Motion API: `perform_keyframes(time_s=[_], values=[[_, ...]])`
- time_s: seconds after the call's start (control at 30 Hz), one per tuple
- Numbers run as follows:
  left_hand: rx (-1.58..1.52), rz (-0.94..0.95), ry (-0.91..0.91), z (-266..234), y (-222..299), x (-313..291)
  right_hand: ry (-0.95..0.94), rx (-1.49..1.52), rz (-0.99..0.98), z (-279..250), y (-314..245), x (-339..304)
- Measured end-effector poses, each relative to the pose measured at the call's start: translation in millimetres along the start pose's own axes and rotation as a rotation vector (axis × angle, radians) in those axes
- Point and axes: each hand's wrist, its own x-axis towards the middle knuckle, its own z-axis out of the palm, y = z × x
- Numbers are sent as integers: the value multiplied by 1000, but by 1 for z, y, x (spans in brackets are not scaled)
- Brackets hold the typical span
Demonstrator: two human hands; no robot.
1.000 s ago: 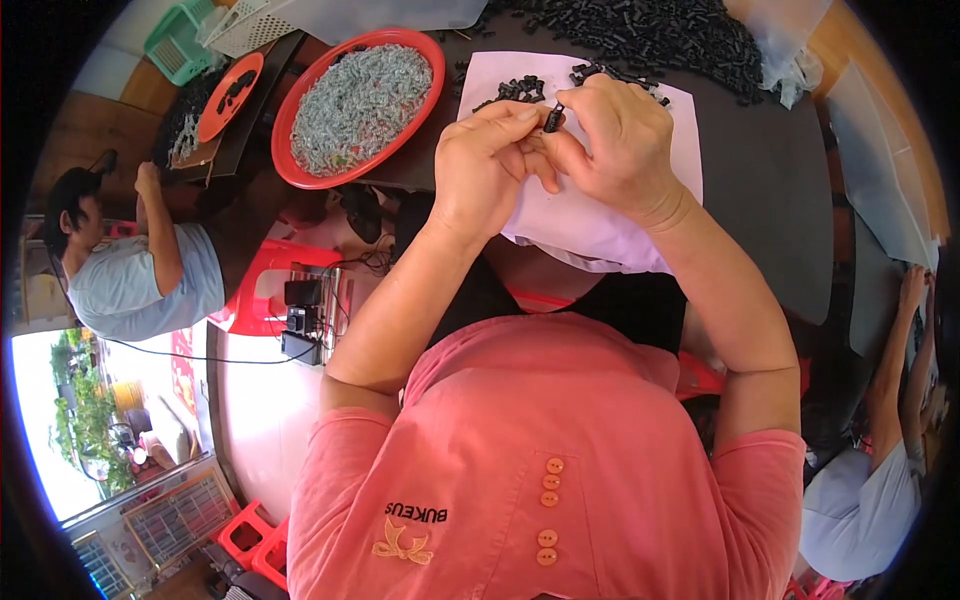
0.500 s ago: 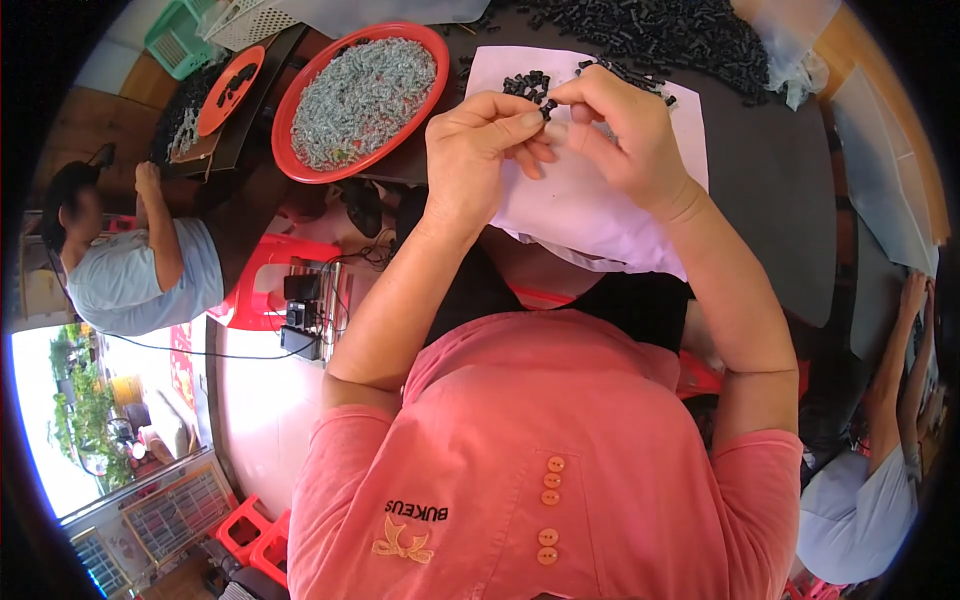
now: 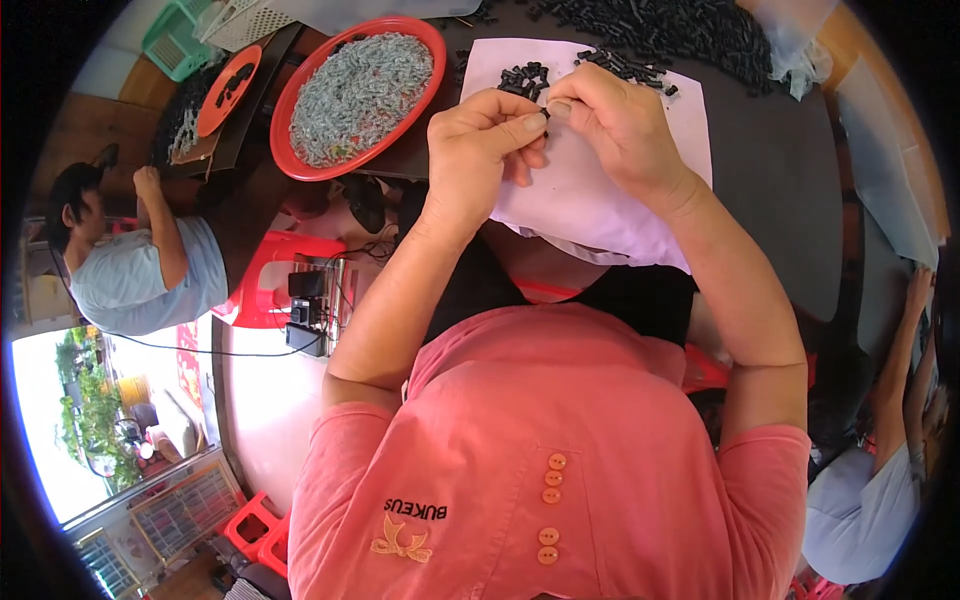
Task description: The person inserts small metal pins into plastic housings by hand at a workbench.
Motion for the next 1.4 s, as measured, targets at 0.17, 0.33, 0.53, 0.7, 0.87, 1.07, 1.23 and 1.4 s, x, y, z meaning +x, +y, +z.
perform_keyframes(time_s=[0.17, 0.33, 0.53, 0.7, 0.87, 1.07, 1.23, 1.4], values=[[-73, -52, -43, -2, 3, 4, 7, 10, 7, -2, 0, 1], [84, 95, 45, 13, 7, 0, -21, 74, 189, -5, -8, 0], [-194, -208, -274, -16, 18, 16, -9, 118, 124, -7, -11, 2], [-35, -43, -164, 6, 21, 8, 14, 147, 168, -9, -8, 3], [278, 126, -59, 4, 28, 6, -51, 240, 217, -12, -8, 5], [667, 278, -151, -6, 47, -1, -144, 227, 164, -12, -15, 4], [963, 658, -287, -11, 46, -1, -191, 203, 121, -17, -17, 2], [633, -71, -535, -20, 87, -9, -195, 306, 32, -17, -37, -5]])
